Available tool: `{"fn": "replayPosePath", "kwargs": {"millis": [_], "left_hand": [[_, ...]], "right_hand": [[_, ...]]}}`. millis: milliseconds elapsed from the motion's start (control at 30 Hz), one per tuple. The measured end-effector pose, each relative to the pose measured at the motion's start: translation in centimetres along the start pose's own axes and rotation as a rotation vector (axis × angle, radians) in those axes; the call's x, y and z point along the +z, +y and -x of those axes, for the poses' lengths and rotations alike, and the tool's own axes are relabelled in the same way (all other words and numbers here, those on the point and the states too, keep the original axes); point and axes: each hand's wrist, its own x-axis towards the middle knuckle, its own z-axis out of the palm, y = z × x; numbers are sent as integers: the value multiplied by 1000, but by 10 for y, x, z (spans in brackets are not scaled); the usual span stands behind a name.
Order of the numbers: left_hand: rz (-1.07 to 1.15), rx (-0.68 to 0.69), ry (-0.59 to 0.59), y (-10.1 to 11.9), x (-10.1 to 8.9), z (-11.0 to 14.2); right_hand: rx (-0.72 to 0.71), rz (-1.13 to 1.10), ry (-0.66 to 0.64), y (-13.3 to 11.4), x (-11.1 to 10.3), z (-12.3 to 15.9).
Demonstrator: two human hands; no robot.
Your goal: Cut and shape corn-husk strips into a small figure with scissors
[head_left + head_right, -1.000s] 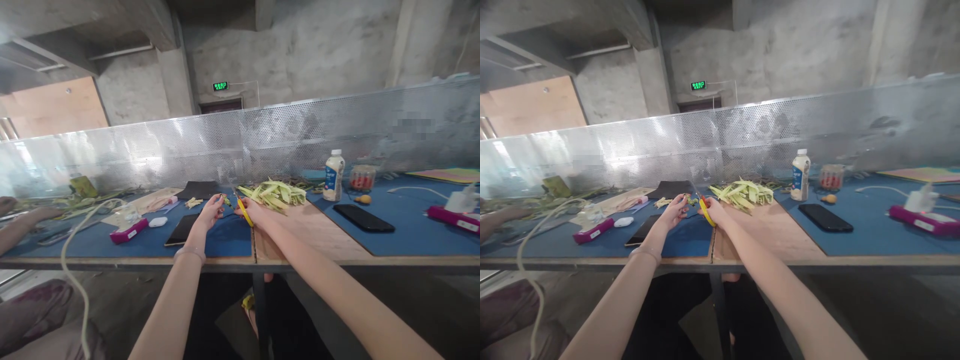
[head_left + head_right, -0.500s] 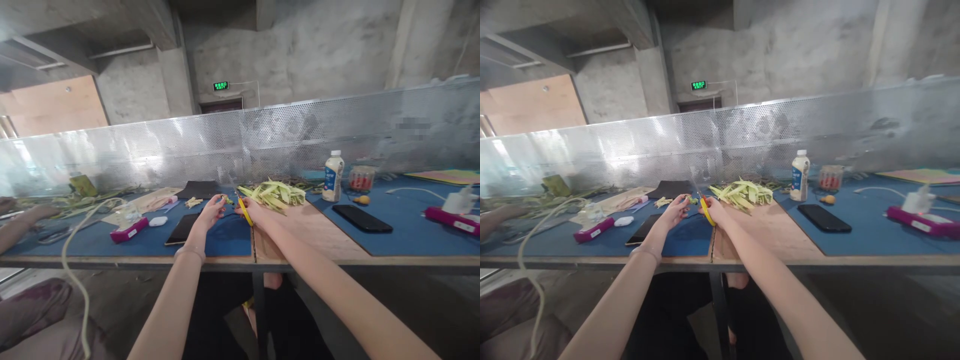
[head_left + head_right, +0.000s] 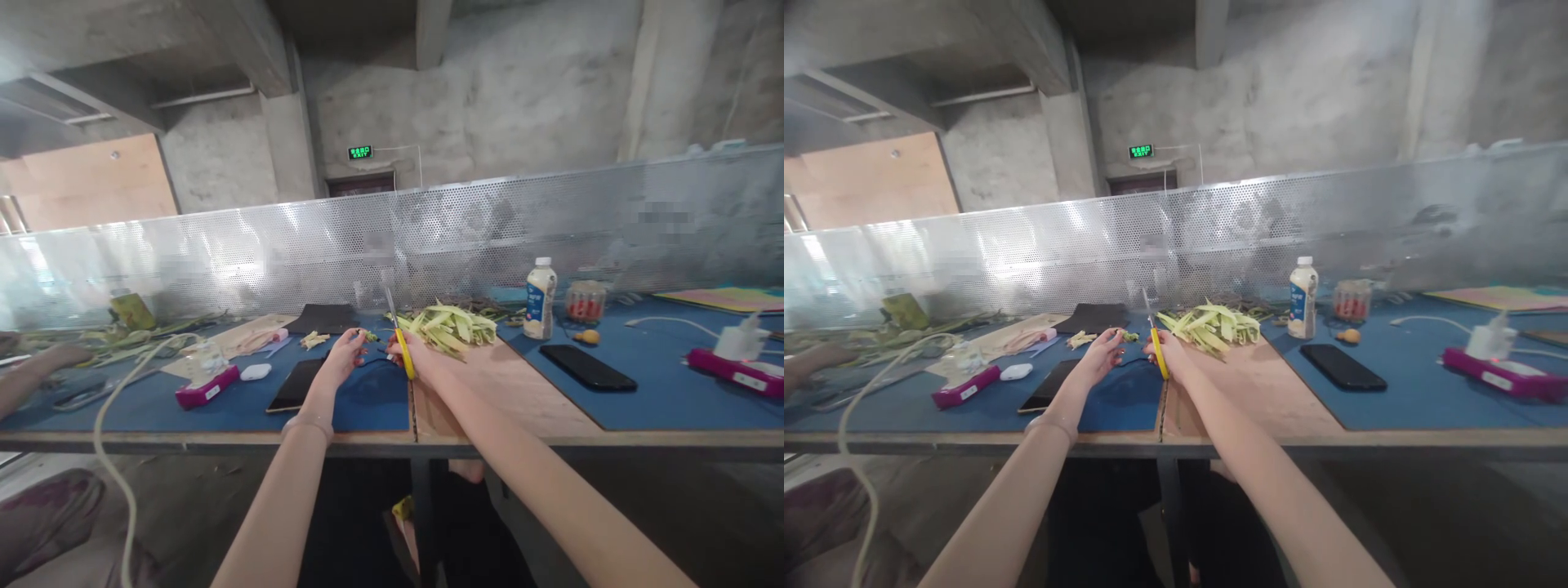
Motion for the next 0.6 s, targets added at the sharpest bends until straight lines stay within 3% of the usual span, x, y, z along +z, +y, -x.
{"fn": "replayPosePath", "kwargs": {"millis": [333, 600], "left_hand": [[-17, -46, -70, -2, 1, 1], [9, -12, 24, 0, 1, -1]], "right_hand": [[21, -55, -7, -2, -1, 2], [35, -82, -21, -9, 0, 7]]}}
